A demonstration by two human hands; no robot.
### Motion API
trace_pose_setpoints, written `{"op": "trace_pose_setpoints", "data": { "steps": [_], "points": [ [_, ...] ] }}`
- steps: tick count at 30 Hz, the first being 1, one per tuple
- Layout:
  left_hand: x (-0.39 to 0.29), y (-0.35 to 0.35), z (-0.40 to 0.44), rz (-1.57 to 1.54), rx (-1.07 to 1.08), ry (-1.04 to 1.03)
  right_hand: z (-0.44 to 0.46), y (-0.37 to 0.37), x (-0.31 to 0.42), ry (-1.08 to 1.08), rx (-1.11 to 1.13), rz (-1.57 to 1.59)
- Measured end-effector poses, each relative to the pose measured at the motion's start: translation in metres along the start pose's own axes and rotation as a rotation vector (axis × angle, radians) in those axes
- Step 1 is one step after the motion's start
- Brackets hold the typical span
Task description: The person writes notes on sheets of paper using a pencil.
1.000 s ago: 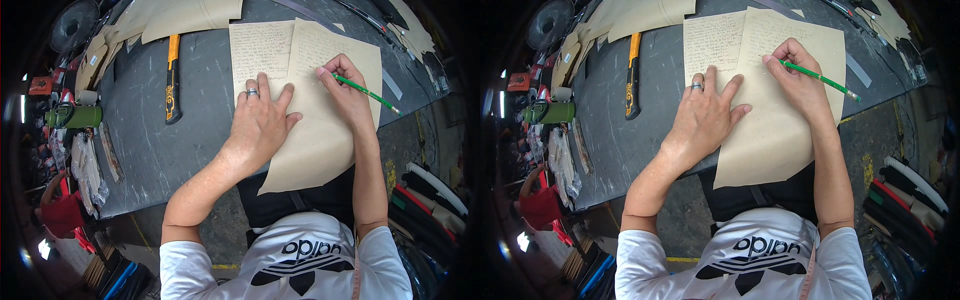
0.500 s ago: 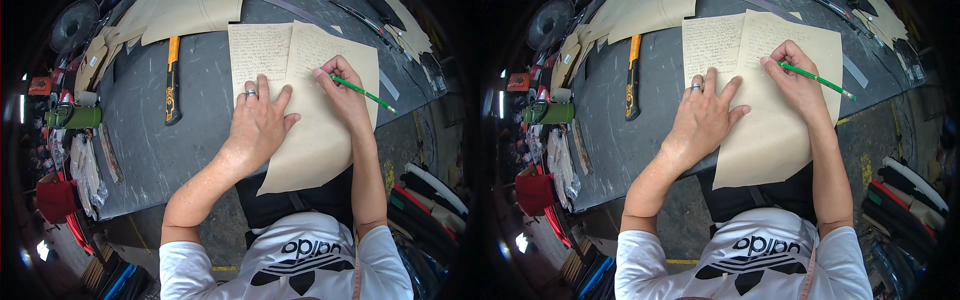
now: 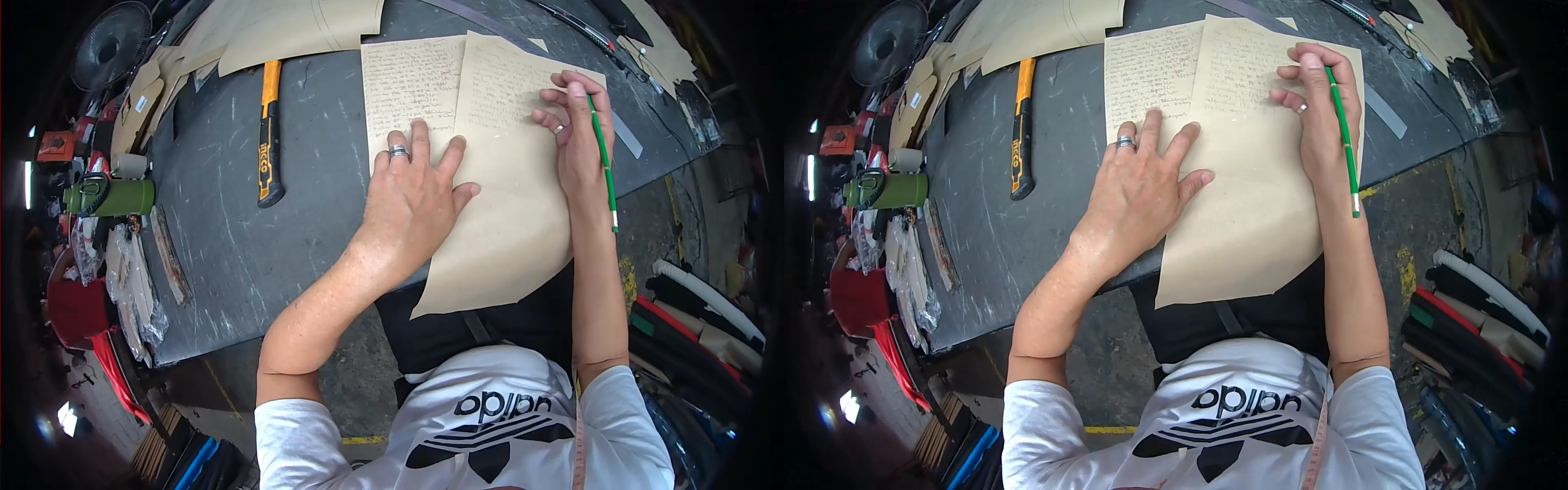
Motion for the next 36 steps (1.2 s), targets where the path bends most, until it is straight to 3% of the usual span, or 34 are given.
{"op": "trace_pose_setpoints", "data": {
  "steps": [5, 8, 25, 36],
  "points": [
    [0.0, -0.001, 0.0, 0.019, 0.019, -0.006, 0.011, 0.023, -0.021, 0.151, 0.072, -0.038],
    [0.0, 0.0, 0.0, 0.018, 0.022, -0.004, 0.014, 0.026, -0.021, 0.233, 0.075, 0.119],
    [-0.001, 0.0, 0.0, 0.012, 0.011, -0.005, 0.011, 0.024, -0.016, 0.254, 0.019, 0.065],
    [0.001, 0.0, 0.0, -0.041, 0.024, -0.044, 0.015, 0.018, -0.018, 0.125, -0.023, -0.082]
  ]
}}
Point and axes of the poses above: each hand's wrist, its own z-axis towards the middle knuckle, its own y-axis out of the back of the hand, x = y × z, the point moved 3 cm from there along z, towards the middle knuckle, and after that the axes turned 9 degrees about -x, right-handed, at the moved point
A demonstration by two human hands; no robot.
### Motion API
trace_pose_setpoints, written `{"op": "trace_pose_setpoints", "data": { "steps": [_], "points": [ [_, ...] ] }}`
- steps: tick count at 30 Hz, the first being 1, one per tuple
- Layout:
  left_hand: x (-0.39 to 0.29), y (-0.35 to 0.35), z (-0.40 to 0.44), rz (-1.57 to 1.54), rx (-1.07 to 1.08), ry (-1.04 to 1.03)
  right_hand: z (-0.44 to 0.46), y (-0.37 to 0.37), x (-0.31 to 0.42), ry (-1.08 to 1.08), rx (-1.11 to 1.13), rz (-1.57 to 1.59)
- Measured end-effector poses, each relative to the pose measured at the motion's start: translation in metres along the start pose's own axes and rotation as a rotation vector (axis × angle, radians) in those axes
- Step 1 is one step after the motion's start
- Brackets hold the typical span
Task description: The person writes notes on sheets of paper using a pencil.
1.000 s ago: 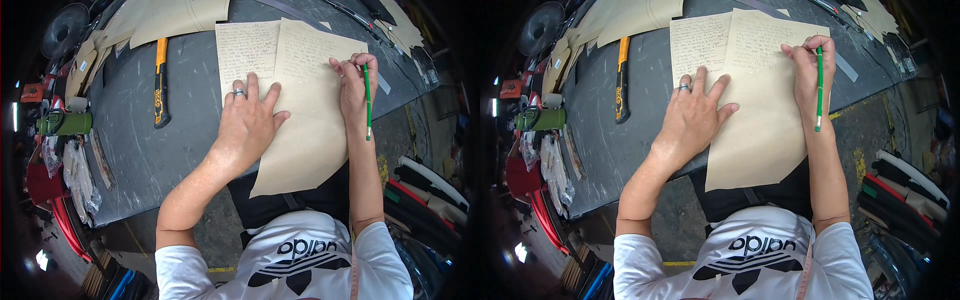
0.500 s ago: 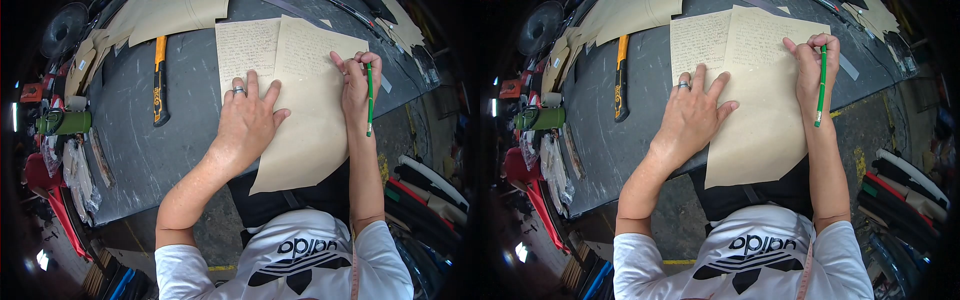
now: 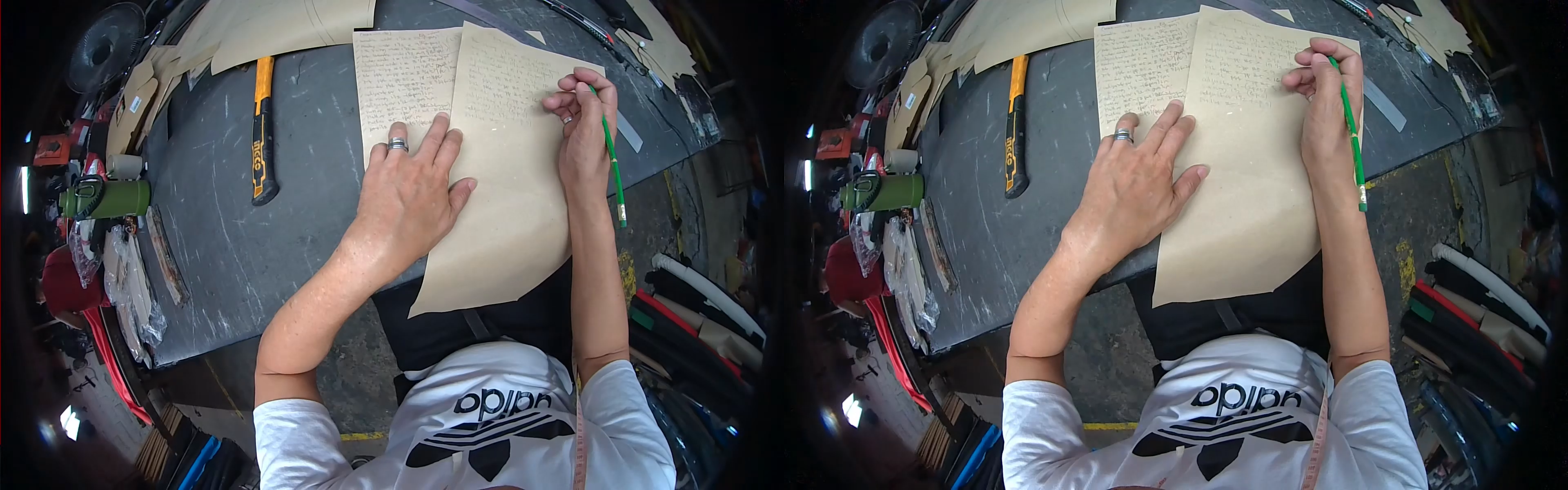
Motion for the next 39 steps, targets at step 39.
{"op": "trace_pose_setpoints", "data": {
  "steps": [39],
  "points": [
    [-0.004, -0.003, 0.003, 0.05, -0.029, 0.001, -0.005, -0.007, 0.003, 0.015, 0.119, -0.243]
  ]
}}
Point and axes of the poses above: each hand's wrist, its own z-axis towards the middle knuckle, its own y-axis out of the back of the hand, x = y × z, the point moved 3 cm from there along z, towards the middle knuckle, and after that the axes turned 9 degrees about -x, right-handed, at the moved point
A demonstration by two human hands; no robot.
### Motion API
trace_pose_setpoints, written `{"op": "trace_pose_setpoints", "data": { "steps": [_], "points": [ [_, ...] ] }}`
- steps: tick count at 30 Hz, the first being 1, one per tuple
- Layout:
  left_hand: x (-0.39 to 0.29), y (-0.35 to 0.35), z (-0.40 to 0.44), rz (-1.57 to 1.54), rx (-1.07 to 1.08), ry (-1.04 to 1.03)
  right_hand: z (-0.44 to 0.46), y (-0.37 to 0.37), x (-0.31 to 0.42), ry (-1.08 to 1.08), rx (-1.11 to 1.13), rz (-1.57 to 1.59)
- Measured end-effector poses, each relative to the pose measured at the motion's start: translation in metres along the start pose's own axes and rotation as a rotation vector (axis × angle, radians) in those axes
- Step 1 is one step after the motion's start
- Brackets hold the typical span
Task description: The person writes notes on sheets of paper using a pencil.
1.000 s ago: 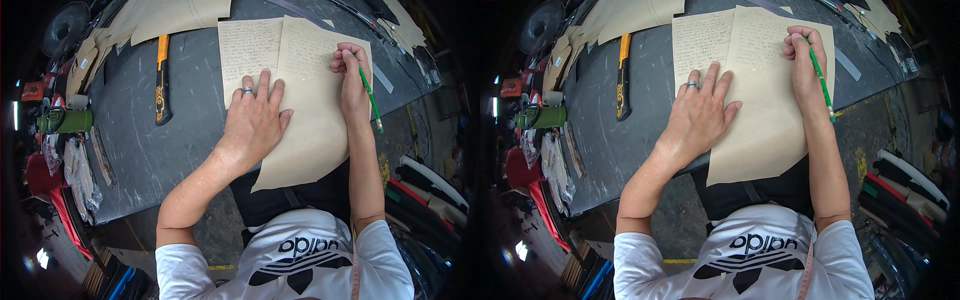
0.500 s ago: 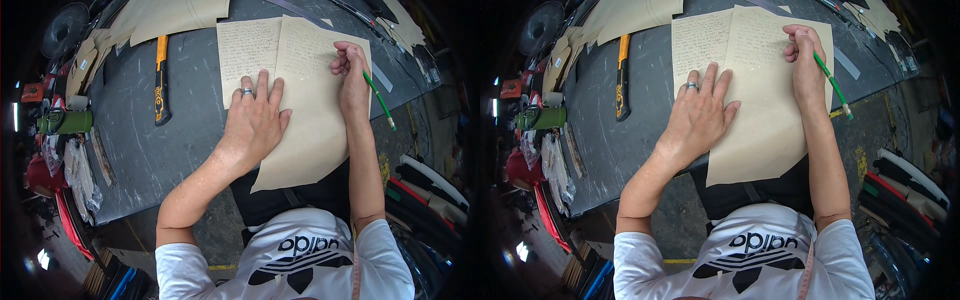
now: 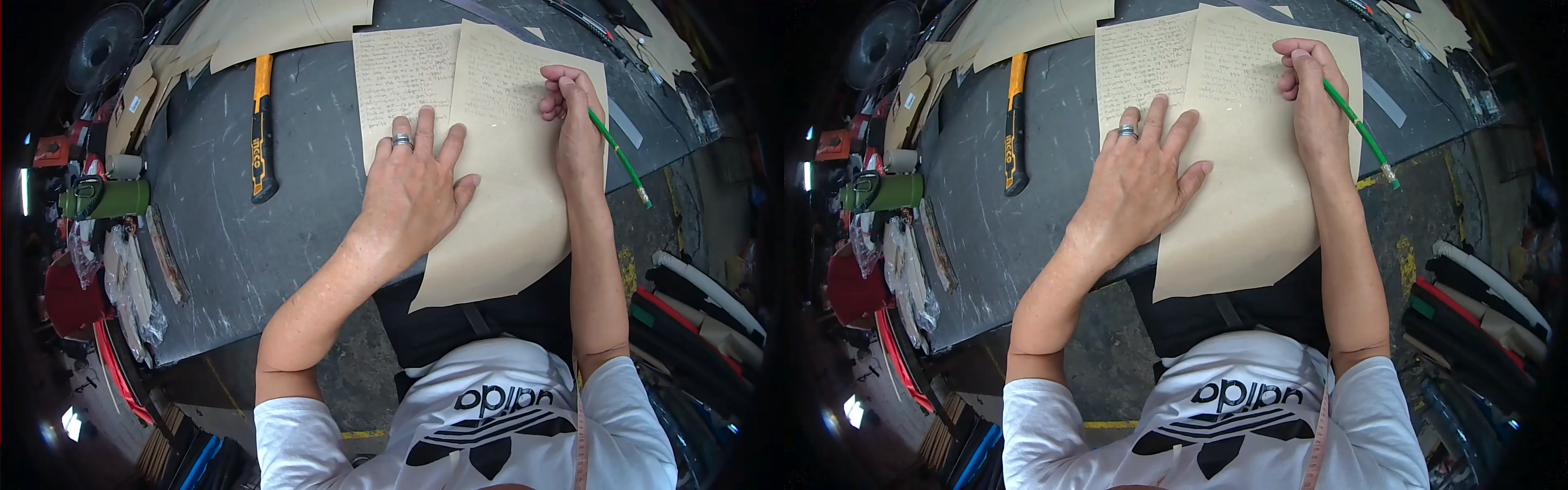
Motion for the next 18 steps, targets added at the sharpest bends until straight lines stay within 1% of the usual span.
{"op": "trace_pose_setpoints", "data": {
  "steps": [10, 14, 18],
  "points": [
    [0.001, 0.0, 0.002, -0.042, -0.045, -0.004, 0.001, -0.001, -0.003, -0.021, -0.063, 0.077],
    [0.001, 0.002, 0.004, -0.072, -0.059, 0.006, -0.001, -0.006, -0.002, -0.035, 0.008, 0.041],
    [0.001, 0.001, 0.002, -0.049, 0.0, 0.026, -0.003, -0.017, -0.002, -0.057, 0.054, 0.086]
  ]
}}
Point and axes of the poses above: each hand's wrist, its own z-axis towards the middle knuckle, its own y-axis out of the back of the hand, x = y × z, the point moved 3 cm from there along z, towards the middle knuckle, and after that the axes turned 9 degrees about -x, right-handed, at the moved point
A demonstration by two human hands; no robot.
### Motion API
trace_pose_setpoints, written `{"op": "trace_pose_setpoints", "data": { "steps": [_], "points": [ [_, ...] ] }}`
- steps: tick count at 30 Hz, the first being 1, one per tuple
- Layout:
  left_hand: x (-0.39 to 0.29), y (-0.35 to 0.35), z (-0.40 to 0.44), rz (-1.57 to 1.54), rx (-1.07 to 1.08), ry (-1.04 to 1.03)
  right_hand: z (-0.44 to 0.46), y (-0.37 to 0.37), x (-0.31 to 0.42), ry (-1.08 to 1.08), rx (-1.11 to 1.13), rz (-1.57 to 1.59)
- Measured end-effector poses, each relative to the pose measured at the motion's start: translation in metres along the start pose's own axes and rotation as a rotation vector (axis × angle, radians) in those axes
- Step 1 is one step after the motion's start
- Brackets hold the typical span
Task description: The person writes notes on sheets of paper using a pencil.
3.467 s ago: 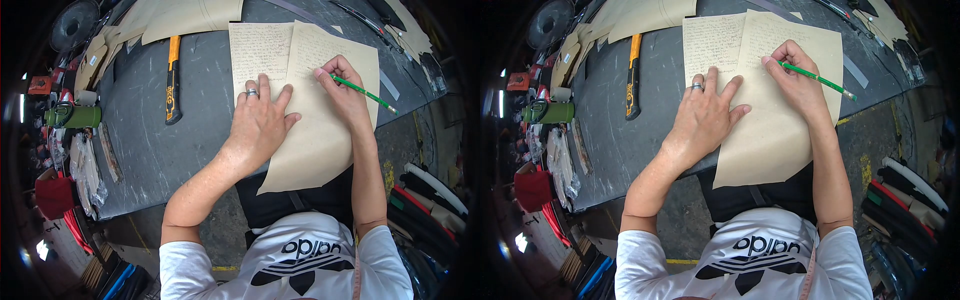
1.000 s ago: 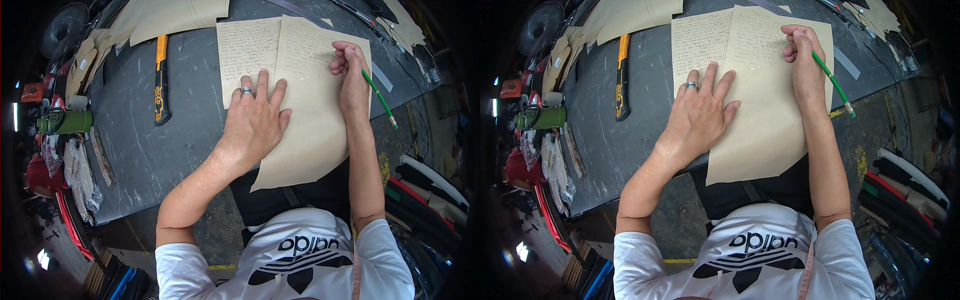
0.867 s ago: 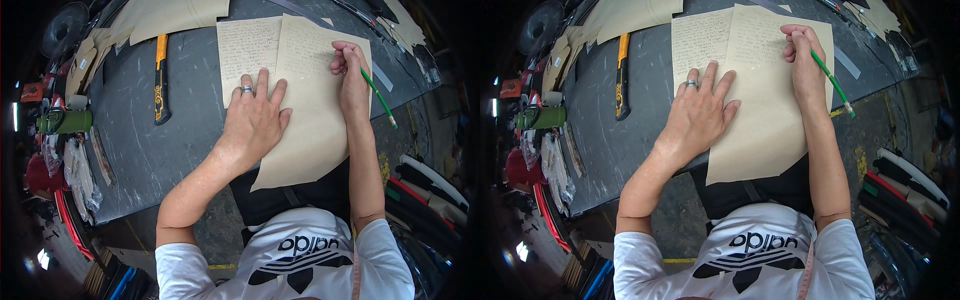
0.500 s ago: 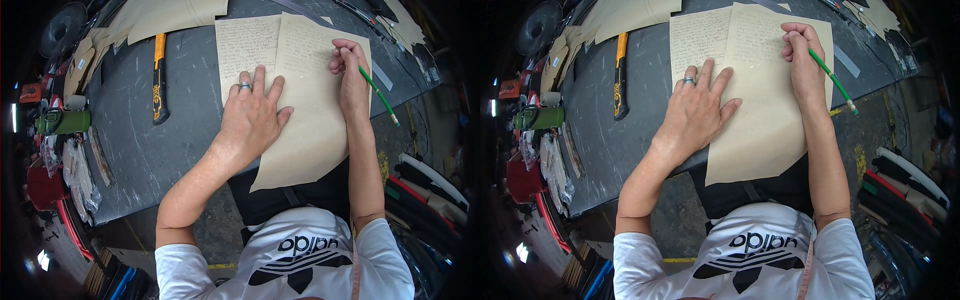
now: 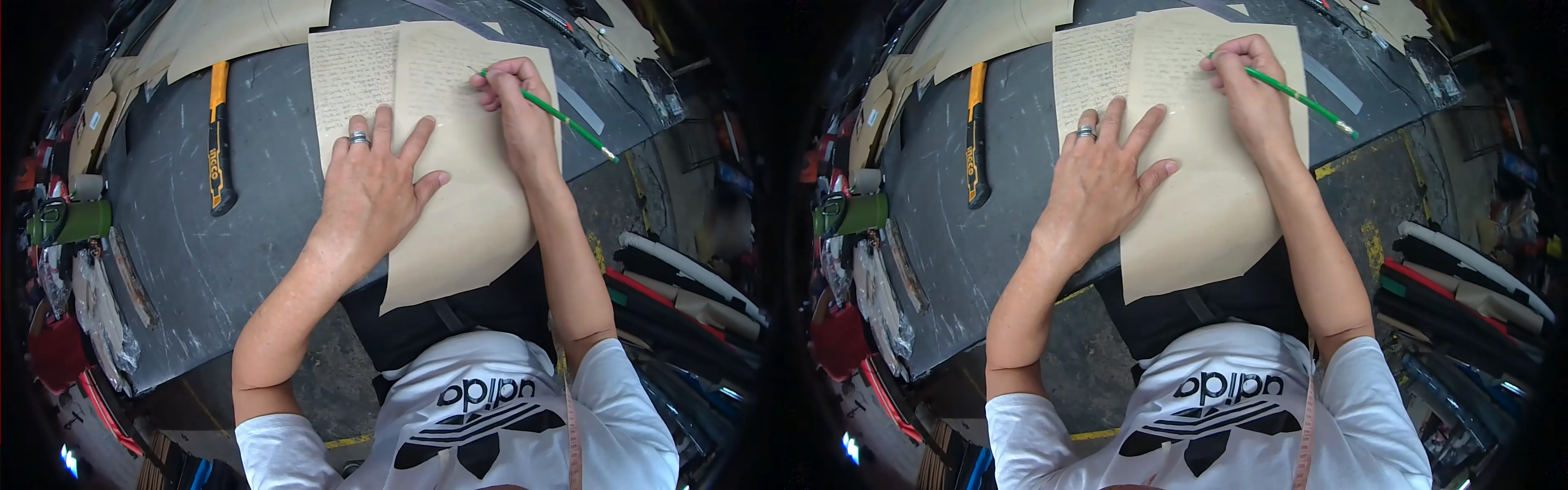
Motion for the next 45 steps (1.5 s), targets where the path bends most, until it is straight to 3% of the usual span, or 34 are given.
{"op": "trace_pose_setpoints", "data": {
  "steps": [8, 16, 23, 45],
  "points": [
    [0.002, -0.003, -0.001, 0.033, -0.019, 0.0, -0.009, 0.004, 0.02, 0.038, 0.08, -0.025],
    [0.003, -0.003, -0.001, -0.008, -0.064, 0.004, -0.03, 0.02, 0.022, -0.072, 0.232, -0.301],
    [0.001, 0.002, -0.001, 0.003, -0.027, 0.016, -0.025, 0.009, 0.021, 0.086, 0.291, -0.388],
    [-0.002, 0.0, -0.001, 0.068, 0.006, 0.033, -0.023, 0.003, 0.009, 0.213, 0.244, -0.422]
  ]
}}
Point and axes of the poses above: each hand's wrist, its own z-axis towards the middle knuckle, its own y-axis out of the back of the hand, x = y × z, the point moved 3 cm from there along z, towards the middle knuckle, and after that the axes turned 9 degrees about -x, right-handed, at the moved point
